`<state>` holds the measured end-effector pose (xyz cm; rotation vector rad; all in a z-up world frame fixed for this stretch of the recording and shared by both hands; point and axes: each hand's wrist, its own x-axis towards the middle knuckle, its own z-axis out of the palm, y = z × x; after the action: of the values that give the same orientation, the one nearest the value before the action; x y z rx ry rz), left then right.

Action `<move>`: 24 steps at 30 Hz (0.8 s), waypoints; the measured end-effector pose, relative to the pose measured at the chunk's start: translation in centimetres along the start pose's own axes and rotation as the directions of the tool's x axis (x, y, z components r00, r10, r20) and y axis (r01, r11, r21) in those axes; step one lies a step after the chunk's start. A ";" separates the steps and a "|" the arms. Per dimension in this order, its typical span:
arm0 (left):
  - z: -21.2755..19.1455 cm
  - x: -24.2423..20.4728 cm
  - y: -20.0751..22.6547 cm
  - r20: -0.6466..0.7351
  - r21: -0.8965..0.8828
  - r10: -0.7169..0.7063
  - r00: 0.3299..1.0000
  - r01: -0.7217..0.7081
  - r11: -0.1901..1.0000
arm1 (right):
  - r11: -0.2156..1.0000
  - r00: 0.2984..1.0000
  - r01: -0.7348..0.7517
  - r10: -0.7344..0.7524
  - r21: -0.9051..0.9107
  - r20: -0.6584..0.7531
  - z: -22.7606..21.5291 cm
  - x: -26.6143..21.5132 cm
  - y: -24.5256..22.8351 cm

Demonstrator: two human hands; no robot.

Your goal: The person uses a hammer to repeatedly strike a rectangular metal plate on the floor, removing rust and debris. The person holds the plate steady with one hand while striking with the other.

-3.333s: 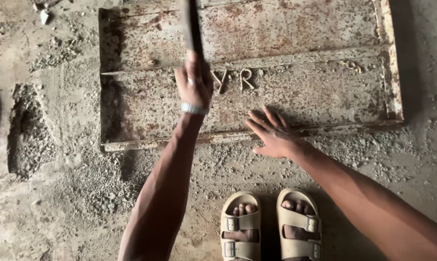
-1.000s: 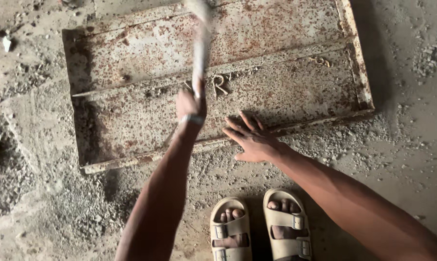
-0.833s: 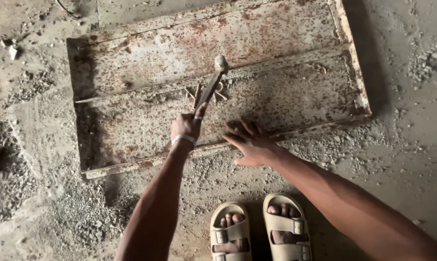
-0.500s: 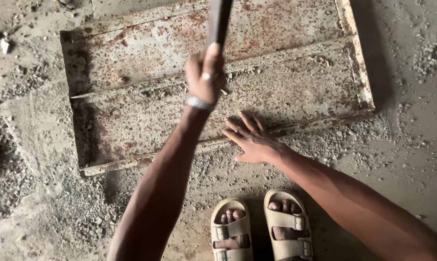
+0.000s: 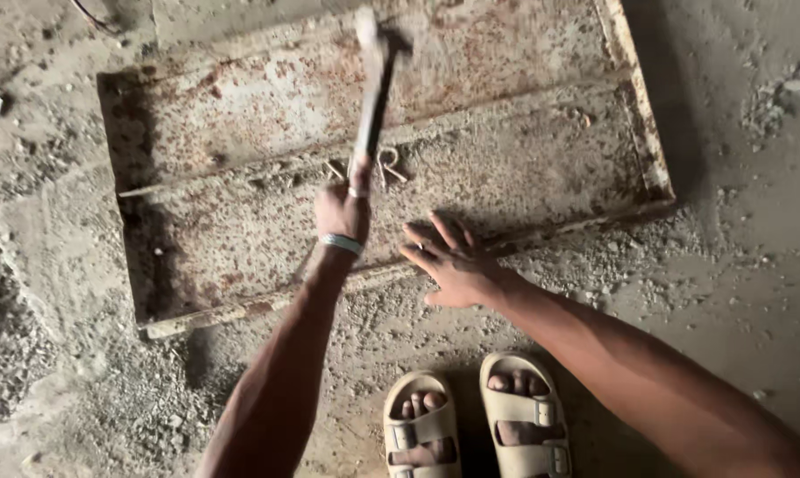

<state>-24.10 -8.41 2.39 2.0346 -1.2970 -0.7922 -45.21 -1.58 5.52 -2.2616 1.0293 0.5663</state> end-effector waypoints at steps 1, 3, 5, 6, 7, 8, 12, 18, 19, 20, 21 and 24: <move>-0.2 0.1 1.0 -0.046 -0.123 0.140 0.989 -0.145 0.982 | 1.000 1.000 -0.007 0.007 0.002 0.018 0.1 -0.1 0.1; -0.1 1.1 3.8 -0.189 -0.334 0.386 0.903 -0.429 0.839 | 1.000 0.999 -0.013 0.013 0.010 0.032 0.4 -0.1 0.4; 1.4 1.8 6.9 -0.164 -0.615 0.355 0.920 -0.377 0.693 | 1.000 1.000 -0.011 0.011 0.025 0.020 0.4 0.2 0.5; 2.1 2.0 7.9 -0.161 -0.606 0.410 0.898 -0.418 0.676 | 0.999 1.000 0.010 -0.010 0.031 0.000 0.4 0.3 0.5; 2.9 2.1 8.7 -0.154 -0.602 0.468 0.870 -0.459 0.654 | 0.999 0.999 0.023 -0.022 0.038 -0.024 0.3 0.4 0.5; 3.6 2.0 8.9 -0.148 -0.597 0.525 0.838 -0.499 0.629 | 0.998 0.998 0.037 -0.035 0.044 -0.048 0.3 0.5 0.4; 3.8 -0.8 3.9 0.170 0.273 0.025 0.985 -0.071 0.959 | 0.997 0.998 0.022 -0.026 -0.074 -0.054 0.8 0.2 0.3; 5.2 -1.1 -2.2 0.318 0.455 -0.236 0.918 0.071 0.888 | 0.995 0.962 0.070 -0.050 0.066 -0.269 2.6 0.8 1.5; 5.6 -1.2 -2.5 0.337 0.380 -0.220 0.915 0.082 0.921 | 0.983 0.928 0.095 -0.030 0.156 -0.372 2.7 1.3 1.6; 6.0 -1.4 -2.5 0.355 0.303 -0.203 0.913 0.093 0.948 | 0.962 0.883 0.128 0.000 0.241 -0.469 2.7 1.7 1.8; 6.8 -2.3 -2.5 0.349 0.289 -0.143 0.926 0.039 0.957 | 0.890 0.882 0.069 0.157 0.452 -0.444 2.7 1.7 2.1; 8.6 -4.9 -1.4 0.422 0.191 -0.144 0.895 0.068 0.979 | 0.477 0.840 -0.017 0.483 0.879 -0.246 1.7 1.7 2.5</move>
<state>-31.38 -4.82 -3.38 2.1555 -1.5484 -1.2831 -46.35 -2.73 2.41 -1.3122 1.4812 -0.4094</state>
